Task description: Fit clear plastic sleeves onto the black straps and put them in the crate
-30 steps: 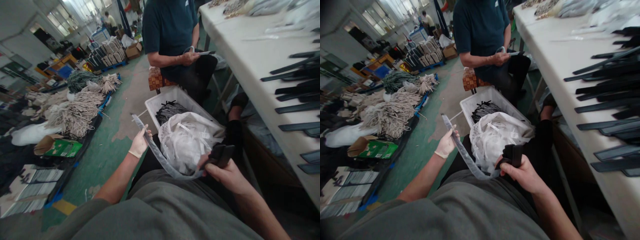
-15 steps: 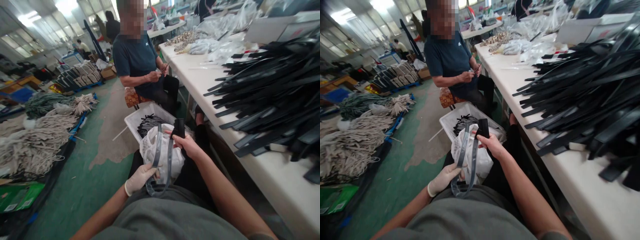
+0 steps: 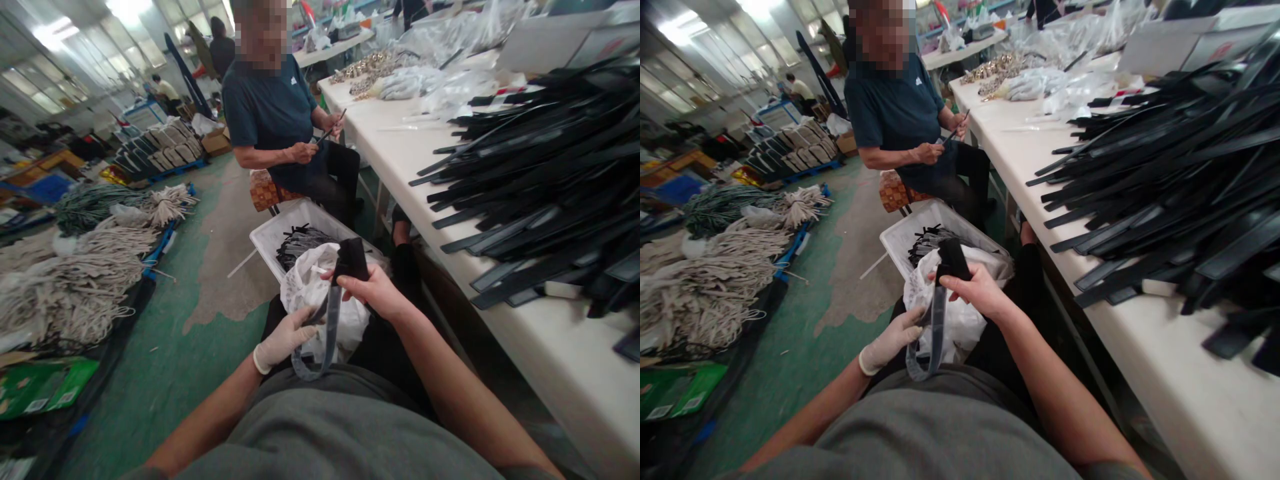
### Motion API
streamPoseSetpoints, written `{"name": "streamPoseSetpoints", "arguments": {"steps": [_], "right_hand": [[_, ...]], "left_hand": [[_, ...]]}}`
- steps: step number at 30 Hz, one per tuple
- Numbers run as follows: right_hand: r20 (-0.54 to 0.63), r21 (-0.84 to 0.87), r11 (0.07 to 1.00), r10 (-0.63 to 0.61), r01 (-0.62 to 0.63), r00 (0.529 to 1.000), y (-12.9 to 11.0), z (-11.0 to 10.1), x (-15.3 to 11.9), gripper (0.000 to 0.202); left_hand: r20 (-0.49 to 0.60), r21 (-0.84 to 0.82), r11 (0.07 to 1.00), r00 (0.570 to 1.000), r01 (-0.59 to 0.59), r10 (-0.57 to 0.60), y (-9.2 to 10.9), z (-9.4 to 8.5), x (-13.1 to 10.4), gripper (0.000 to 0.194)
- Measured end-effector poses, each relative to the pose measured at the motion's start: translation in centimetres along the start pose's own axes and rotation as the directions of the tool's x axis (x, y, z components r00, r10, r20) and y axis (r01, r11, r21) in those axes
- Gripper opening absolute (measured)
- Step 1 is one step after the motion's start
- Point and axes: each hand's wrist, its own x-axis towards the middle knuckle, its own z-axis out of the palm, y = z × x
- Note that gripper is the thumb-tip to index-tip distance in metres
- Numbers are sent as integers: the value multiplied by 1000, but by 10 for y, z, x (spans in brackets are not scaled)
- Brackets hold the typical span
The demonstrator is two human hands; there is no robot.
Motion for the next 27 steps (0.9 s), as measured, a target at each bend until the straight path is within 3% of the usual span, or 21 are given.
{"name": "streamPoseSetpoints", "arguments": {"steps": [4, 6, 9, 12, 14, 17, 19, 21, 23, 24, 27], "right_hand": [[77, -272, 960, 82, -59, 994, 1, 21, -11, 23], [-15, -341, 939, 40, -43, 999, -1, 19, -18, 22], [-198, -276, 960, -15, -41, 980, -11, 6, -26, 29], [-299, -210, 976, -10, -55, 954, -18, -8, -29, 34], [-355, -196, 978, -6, -68, 935, -17, -15, -28, 36], [-474, -209, 976, -46, -62, 879, -14, -25, -25, 41], [-542, -255, 967, -121, -26, 832, -15, -32, -22, 42], [-607, -308, 951, -216, 24, 765, -20, -41, -14, 40], [-658, -351, 934, -298, 67, 691, -24, -52, 1, 39], [-681, -371, 925, -333, 85, 652, -25, -57, 11, 39], [-709, -424, 902, -386, 81, 590, -20, -74, 42, 38]], "left_hand": [[-69, 54, 996, 995, -71, 74, 16, 20, 16, 32], [-60, 152, 988, 997, -30, 39, 15, 28, 15, 32], [26, 191, 979, 997, 66, -73, 5, 35, 2, 27], [113, 17, 989, 982, 149, -150, -10, 33, -13, 31], [83, -139, 971, 979, 194, -184, -18, 25, -14, 37], [-136, -217, 962, 971, 165, -198, -13, -2, 4, 33], [-313, -246, 968, 941, 49, -127, 7, -29, 29, 25], [-501, -339, 926, 865, -166, -29, 39, -60, 61, 25], [-583, -339, 893, 811, -295, 46, 75, -92, 98, 31], [-637, -333, 858, 764, -391, 100, 93, -106, 117, 32], [-682, -178, 859, 689, -481, 244, 129, -142, 169, 30]]}}
